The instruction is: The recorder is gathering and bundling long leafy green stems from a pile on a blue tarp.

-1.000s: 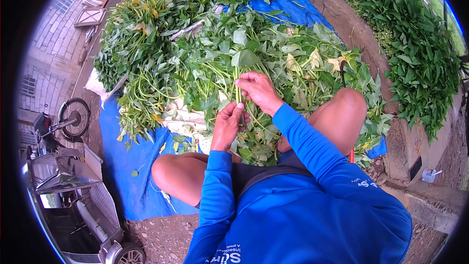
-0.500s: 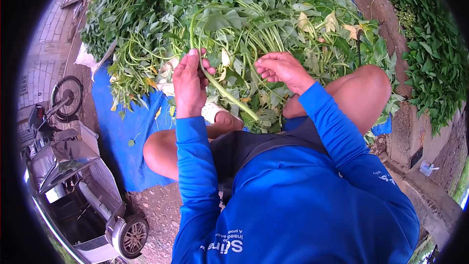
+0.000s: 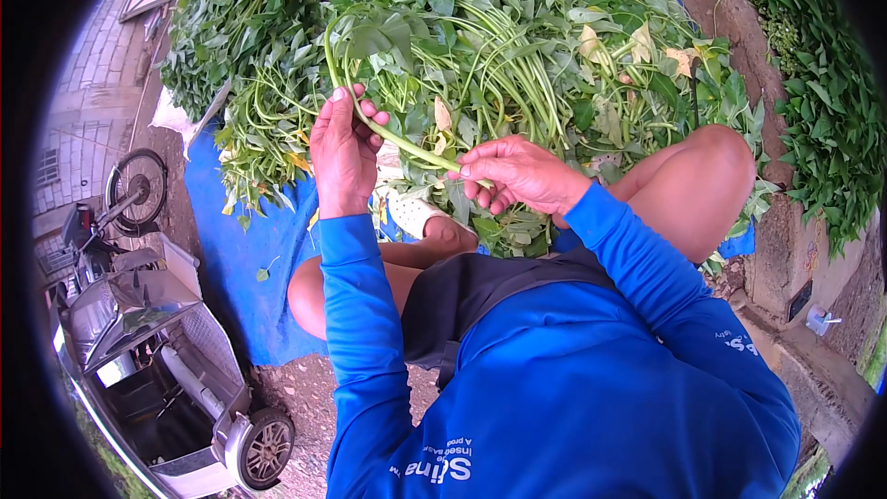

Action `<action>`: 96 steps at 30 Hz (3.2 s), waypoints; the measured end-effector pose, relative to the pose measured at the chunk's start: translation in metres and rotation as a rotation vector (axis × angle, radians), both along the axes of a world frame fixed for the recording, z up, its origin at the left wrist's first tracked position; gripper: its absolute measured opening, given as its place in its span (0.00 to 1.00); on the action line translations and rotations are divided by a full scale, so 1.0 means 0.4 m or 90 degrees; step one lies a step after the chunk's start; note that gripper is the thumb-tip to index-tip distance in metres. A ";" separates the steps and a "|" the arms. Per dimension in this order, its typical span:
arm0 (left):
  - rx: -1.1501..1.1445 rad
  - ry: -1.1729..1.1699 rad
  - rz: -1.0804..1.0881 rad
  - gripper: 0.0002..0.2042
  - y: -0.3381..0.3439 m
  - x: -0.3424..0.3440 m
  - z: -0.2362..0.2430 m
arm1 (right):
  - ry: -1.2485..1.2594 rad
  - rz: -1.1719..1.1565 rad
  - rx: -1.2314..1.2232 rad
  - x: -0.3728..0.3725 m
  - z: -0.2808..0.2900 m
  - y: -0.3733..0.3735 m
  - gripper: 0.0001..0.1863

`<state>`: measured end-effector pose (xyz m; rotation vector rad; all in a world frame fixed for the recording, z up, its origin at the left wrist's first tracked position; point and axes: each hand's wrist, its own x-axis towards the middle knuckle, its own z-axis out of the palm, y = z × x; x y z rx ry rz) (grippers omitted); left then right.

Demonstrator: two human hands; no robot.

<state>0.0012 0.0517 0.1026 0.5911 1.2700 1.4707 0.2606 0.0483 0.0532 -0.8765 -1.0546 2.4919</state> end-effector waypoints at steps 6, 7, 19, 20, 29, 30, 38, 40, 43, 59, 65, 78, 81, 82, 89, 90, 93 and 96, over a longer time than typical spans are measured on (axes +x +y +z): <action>0.036 0.006 -0.011 0.14 -0.008 0.013 -0.004 | -0.026 0.011 -0.025 -0.030 -0.014 -0.004 0.17; 0.041 0.023 -0.015 0.14 -0.010 0.015 -0.006 | -0.069 0.008 0.151 -0.041 -0.016 -0.009 0.15; 0.081 0.011 0.121 0.13 0.003 -0.036 0.051 | -0.229 0.412 0.495 0.003 -0.109 -0.070 0.12; 0.071 -0.002 0.099 0.13 0.004 -0.038 0.056 | -0.292 0.230 0.362 0.009 -0.126 -0.072 0.14; 0.070 -0.117 0.139 0.13 -0.015 -0.034 -0.012 | -0.031 0.009 0.377 -0.122 0.007 -0.038 0.18; 0.083 -0.096 0.169 0.13 -0.020 -0.048 -0.013 | -0.039 0.047 0.384 -0.108 -0.003 -0.046 0.17; 0.082 -0.096 0.170 0.16 -0.072 -0.081 0.078 | -0.729 -0.116 0.776 0.283 0.072 0.238 0.17; 0.044 -0.019 0.155 0.17 -0.073 -0.079 0.074 | -0.794 -0.175 0.855 0.280 -0.018 0.260 0.21; -0.016 0.098 0.127 0.17 -0.087 -0.071 0.076 | -0.688 -0.132 0.604 0.173 -0.085 0.230 0.22; -0.103 0.204 0.011 0.18 -0.127 -0.050 0.077 | -0.281 -0.272 0.252 0.102 0.014 0.052 0.15; -0.046 0.176 0.002 0.16 -0.127 0.001 0.080 | -0.267 -0.359 0.325 0.149 0.179 0.040 0.14; 0.036 0.075 -0.068 0.14 -0.083 0.179 -0.077 | -0.188 -0.255 0.421 -0.096 0.076 0.035 0.14; -0.022 0.031 -0.044 0.11 -0.068 0.145 -0.060 | -0.109 -0.202 0.392 -0.092 0.072 0.061 0.16; -0.028 0.029 -0.041 0.11 -0.062 0.129 -0.061 | -0.110 -0.223 0.389 -0.080 0.078 0.076 0.16; -0.044 0.011 -0.006 0.12 -0.063 0.072 -0.087 | -0.165 -0.038 0.252 0.012 0.011 -0.023 0.15; -0.035 -0.008 0.013 0.12 -0.062 0.069 -0.092 | -0.137 -0.045 0.199 0.007 -0.010 -0.049 0.17; -0.037 0.002 0.056 0.12 -0.068 0.073 -0.076 | -0.071 -0.141 0.162 -0.007 -0.018 -0.078 0.13; -0.028 0.028 0.087 0.13 -0.076 0.091 -0.068 | -0.259 -0.026 0.291 -0.021 -0.013 -0.070 0.12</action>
